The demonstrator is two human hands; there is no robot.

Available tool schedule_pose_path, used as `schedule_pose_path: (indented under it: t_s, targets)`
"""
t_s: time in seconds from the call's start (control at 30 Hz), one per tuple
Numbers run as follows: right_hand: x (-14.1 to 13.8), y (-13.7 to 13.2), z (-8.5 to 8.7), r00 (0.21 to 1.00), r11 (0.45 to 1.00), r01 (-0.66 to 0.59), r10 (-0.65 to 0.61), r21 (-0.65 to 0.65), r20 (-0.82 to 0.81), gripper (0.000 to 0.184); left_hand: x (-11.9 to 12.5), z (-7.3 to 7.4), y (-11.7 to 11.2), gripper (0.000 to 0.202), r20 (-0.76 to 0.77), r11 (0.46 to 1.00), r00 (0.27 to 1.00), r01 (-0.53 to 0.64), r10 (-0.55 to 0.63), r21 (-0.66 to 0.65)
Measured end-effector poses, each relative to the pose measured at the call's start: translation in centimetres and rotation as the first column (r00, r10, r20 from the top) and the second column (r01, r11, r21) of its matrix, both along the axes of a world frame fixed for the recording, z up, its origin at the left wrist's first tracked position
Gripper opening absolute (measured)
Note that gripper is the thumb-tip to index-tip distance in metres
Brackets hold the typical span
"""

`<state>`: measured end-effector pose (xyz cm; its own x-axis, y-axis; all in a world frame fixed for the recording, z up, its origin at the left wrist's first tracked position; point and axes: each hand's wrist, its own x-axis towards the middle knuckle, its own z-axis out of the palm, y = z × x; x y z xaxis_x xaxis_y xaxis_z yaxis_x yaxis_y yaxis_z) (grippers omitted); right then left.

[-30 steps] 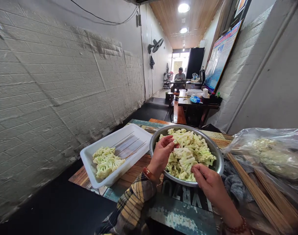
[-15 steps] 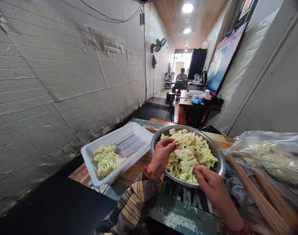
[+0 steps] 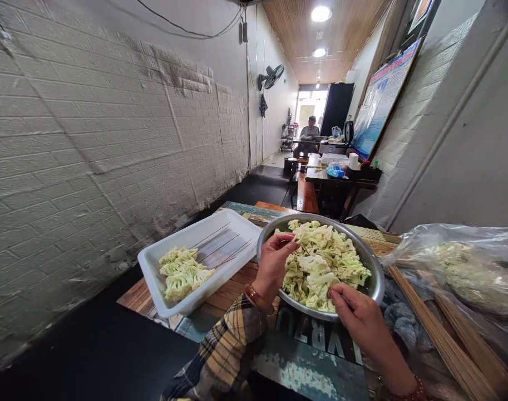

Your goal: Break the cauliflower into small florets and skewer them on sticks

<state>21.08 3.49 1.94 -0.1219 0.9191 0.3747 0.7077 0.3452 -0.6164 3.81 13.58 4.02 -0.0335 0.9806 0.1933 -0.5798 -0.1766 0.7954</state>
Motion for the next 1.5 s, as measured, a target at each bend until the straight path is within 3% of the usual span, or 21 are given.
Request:
schedule_pose_path:
  t_s: [0.5,0.77,1.03,1.5]
  targets:
    - [0.20,-0.03,0.16,1.000,1.000,0.008,-0.008,0.004,-0.010,0.035,-0.11,-0.05,0.09,0.017,-0.065,0.999,0.998,-0.021,0.024,0.050]
    - [0.02,0.04,0.20,1.000,1.000,-0.005,0.005,-0.008,-0.006,0.035,-0.11,0.26,-0.23,0.011,-0.136,0.989,0.988,-0.055,0.073,0.137]
    - [0.21,-0.02,0.00,1.000,0.999,0.013,-0.014,-0.034,-0.020,0.034,-0.16,0.21,-0.19,0.014,-0.110,0.993,0.991,-0.061,0.072,0.099]
    - [0.00,0.06,0.02,1.000,0.997,0.027,-0.028,0.072,0.011,0.034,-0.15,0.36,-0.38,0.011,-0.154,0.990,0.986,-0.036,0.056,0.133]
